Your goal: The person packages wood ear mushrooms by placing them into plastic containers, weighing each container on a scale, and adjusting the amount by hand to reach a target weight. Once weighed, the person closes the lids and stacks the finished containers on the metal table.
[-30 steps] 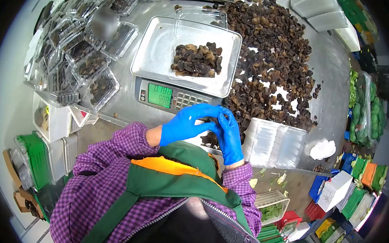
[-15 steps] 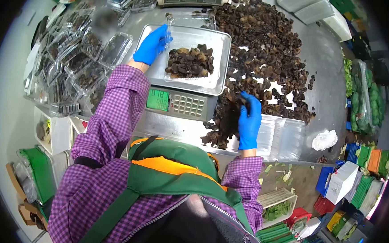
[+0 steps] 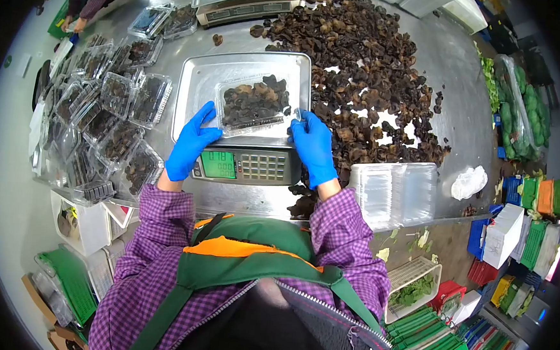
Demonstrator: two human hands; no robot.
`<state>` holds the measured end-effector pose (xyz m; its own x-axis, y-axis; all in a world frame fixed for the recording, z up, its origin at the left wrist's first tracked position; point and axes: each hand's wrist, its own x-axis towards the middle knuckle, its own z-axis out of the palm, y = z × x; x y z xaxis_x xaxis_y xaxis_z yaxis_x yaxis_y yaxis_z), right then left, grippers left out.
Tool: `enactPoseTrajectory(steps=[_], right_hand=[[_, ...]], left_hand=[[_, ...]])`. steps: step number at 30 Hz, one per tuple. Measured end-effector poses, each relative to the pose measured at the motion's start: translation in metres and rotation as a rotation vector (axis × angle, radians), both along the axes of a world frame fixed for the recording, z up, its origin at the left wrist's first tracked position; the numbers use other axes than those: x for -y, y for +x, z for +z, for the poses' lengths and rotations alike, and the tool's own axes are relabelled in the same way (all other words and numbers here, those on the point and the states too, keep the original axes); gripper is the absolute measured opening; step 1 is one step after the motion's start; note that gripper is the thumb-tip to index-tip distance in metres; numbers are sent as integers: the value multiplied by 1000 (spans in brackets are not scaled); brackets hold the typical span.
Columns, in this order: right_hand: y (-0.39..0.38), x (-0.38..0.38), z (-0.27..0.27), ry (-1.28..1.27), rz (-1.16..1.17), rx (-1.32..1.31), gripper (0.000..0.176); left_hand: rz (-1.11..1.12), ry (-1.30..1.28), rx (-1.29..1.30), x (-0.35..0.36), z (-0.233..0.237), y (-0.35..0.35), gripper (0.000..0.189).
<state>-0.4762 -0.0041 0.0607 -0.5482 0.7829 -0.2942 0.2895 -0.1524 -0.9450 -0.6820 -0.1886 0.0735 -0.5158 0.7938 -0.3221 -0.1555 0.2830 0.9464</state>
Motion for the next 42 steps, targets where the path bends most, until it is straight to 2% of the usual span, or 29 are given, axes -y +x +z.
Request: enactPoseTrajectory(steps=[1,3,6,10,12,15,16,17,18,19,21,22,24,28,31,33,35,37,38,39,41,42], right_hand=[[-3,-4,-1,0,0,1,33],[-8,-10,1,-170,-7,39,20],[-12,-19,4,-177,33,103,16],[-2,-17,5,-199,18,45,23],[27,-7,4,431,-46,104,29],[99,-4,6,538,-157,175,35],[122,1,20,524,-189,330,38],[143,6,18,655,-241,410,41],[170,4,9,698,-183,590,45],[184,8,5,687,-166,670,38],[207,6,-20,269,-138,560,29],[209,7,-24,266,-132,560,29],[205,13,-25,487,-189,454,25],[199,14,-21,475,-173,540,21],[213,-1,-21,341,-143,494,18],[219,-5,-4,267,-256,256,15],[222,-8,27,391,-363,226,13],[207,-1,79,443,-436,251,13],[201,1,90,481,-433,224,13],[193,3,100,516,-428,198,14],[158,13,116,534,-413,162,13],[140,16,118,656,-294,162,13]], left_hand=[[46,22,1,-2,0,4,72],[57,19,12,-10,0,10,71],[73,10,-5,-18,-4,12,69],[152,23,-134,-19,-5,13,64],[143,0,-151,-7,-5,1,62],[180,20,-105,12,-2,-14,56],[212,34,-93,15,4,-18,53],[245,48,-83,16,10,-20,51],[254,25,-104,14,16,-22,48],[261,16,-102,11,20,-22,48],[177,21,-96,3,25,-22,49],[165,44,-85,-2,20,-21,48],[153,60,-120,-12,15,-19,48],[155,46,-222,-31,-1,-25,53],[194,-29,-269,-50,-10,-36,60],[217,-88,-285,-62,-17,-41,64],[139,-183,-414,-75,-30,-49,60],[-10,-86,-257,-82,-38,-63,47],[36,4,-151,-83,-47,-64,34],[41,-15,2,-79,-7,-50,33],[109,126,125,-76,-20,-53,31],[129,125,231,-73,-15,-55,32]])
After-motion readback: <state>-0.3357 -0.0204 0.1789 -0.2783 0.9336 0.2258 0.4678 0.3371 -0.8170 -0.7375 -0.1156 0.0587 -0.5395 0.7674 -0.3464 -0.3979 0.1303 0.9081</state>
